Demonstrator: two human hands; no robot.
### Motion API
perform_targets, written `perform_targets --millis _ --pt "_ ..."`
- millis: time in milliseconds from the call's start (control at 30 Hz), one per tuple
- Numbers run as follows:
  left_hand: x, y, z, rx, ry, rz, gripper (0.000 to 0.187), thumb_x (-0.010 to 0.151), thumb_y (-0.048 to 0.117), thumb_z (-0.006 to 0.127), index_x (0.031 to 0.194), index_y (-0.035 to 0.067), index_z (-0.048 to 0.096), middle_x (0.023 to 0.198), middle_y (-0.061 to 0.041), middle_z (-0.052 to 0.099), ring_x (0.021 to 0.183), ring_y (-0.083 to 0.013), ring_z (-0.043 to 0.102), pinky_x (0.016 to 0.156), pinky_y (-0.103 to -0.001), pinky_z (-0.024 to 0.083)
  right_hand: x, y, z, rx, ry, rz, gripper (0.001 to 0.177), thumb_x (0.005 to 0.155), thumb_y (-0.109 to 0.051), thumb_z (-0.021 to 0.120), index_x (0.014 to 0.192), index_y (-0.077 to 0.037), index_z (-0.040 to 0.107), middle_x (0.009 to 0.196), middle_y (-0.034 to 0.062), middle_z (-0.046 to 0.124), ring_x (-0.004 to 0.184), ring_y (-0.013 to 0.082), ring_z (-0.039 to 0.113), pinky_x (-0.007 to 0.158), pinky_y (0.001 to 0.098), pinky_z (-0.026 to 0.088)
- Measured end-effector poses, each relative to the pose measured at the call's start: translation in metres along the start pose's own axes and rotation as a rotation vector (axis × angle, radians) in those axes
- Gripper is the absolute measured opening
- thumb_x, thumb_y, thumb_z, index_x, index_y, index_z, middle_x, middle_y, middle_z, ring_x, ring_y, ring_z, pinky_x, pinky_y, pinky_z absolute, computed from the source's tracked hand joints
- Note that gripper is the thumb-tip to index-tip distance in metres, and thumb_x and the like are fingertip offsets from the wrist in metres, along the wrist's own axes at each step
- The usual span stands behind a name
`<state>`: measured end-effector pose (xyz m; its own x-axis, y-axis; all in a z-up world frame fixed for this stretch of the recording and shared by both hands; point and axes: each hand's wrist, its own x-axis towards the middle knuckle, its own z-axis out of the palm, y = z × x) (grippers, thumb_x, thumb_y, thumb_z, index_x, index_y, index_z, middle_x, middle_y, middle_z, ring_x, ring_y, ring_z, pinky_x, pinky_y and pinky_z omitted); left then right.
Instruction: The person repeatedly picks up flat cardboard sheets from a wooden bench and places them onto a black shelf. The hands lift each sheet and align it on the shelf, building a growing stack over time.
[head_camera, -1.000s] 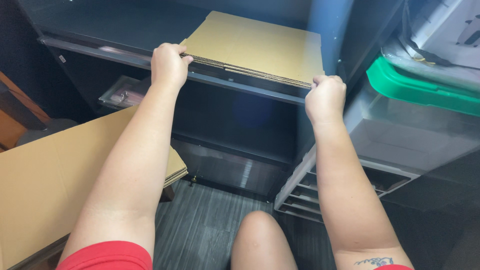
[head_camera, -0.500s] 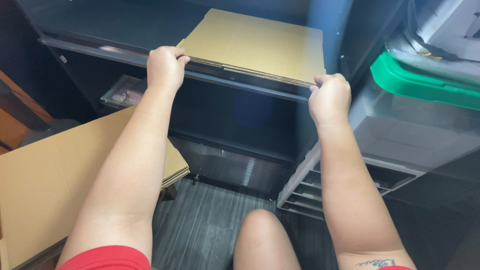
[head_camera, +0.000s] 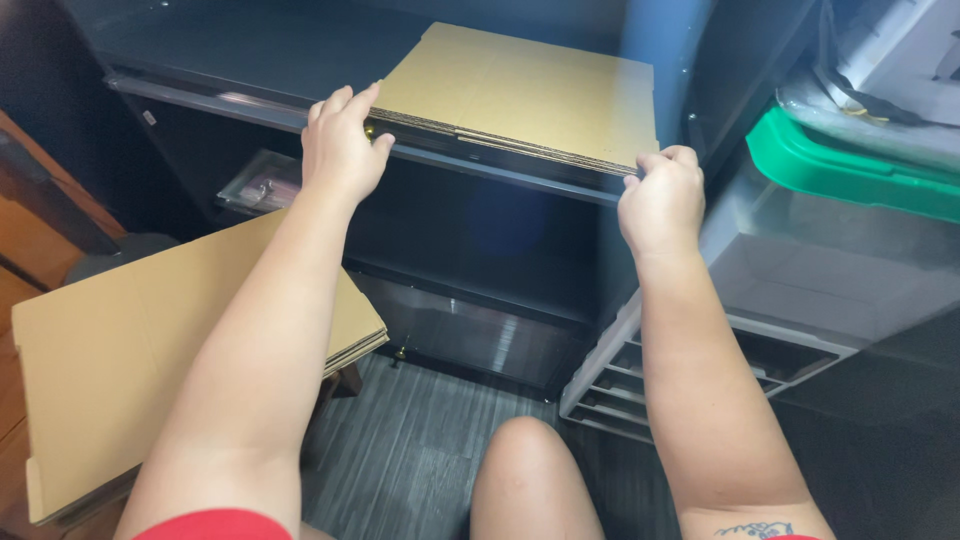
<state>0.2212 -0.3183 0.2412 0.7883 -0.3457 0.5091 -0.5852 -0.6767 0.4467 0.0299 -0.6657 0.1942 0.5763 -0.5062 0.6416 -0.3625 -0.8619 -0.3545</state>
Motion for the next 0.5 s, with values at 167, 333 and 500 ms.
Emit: perform_targets --millis 167,333,500 --pt "-0.07 -0.025 -0.02 -0.097 0.253 0.144 0.057 0.091 0.019 0.077 0.145 0.01 0.059 0.145 -0.023 0.054 0.133 -0.0444 0.047 0.11 -0.056 0.038 -0.018 -0.031 -0.022 0.067 0.238 -0.164 0.022 0.089 -0.007 0.079 0.112 -0.005 0.081 0.112 0.0113 0.062 0.1 0.0351 0.059 0.088 0.0426 0.053" --pt "-0.171 -0.062 -0.051 -0.174 0.39 0.105 0.035 0.086 0.01 0.082 0.12 0.005 0.074 0.127 -0.029 0.064 0.126 -0.0494 0.057 0.108 -0.056 0.044 -0.05 -0.094 -0.013 0.425 0.278 -0.272 0.021 0.089 0.001 0.082 0.107 -0.008 0.083 0.099 0.0122 0.069 0.085 0.0305 0.072 0.079 0.0377 0.058" --pt "-0.275 -0.119 -0.074 -0.025 0.479 -0.328 0.029 0.087 0.022 0.085 0.114 0.019 0.076 0.127 -0.011 0.068 0.126 -0.0355 0.061 0.11 -0.047 0.044 -0.114 -0.16 0.034 0.629 -0.163 -0.094 0.023 0.087 -0.008 0.081 0.102 -0.025 0.083 0.087 0.0023 0.075 0.083 0.0217 0.074 0.076 0.0334 0.06"
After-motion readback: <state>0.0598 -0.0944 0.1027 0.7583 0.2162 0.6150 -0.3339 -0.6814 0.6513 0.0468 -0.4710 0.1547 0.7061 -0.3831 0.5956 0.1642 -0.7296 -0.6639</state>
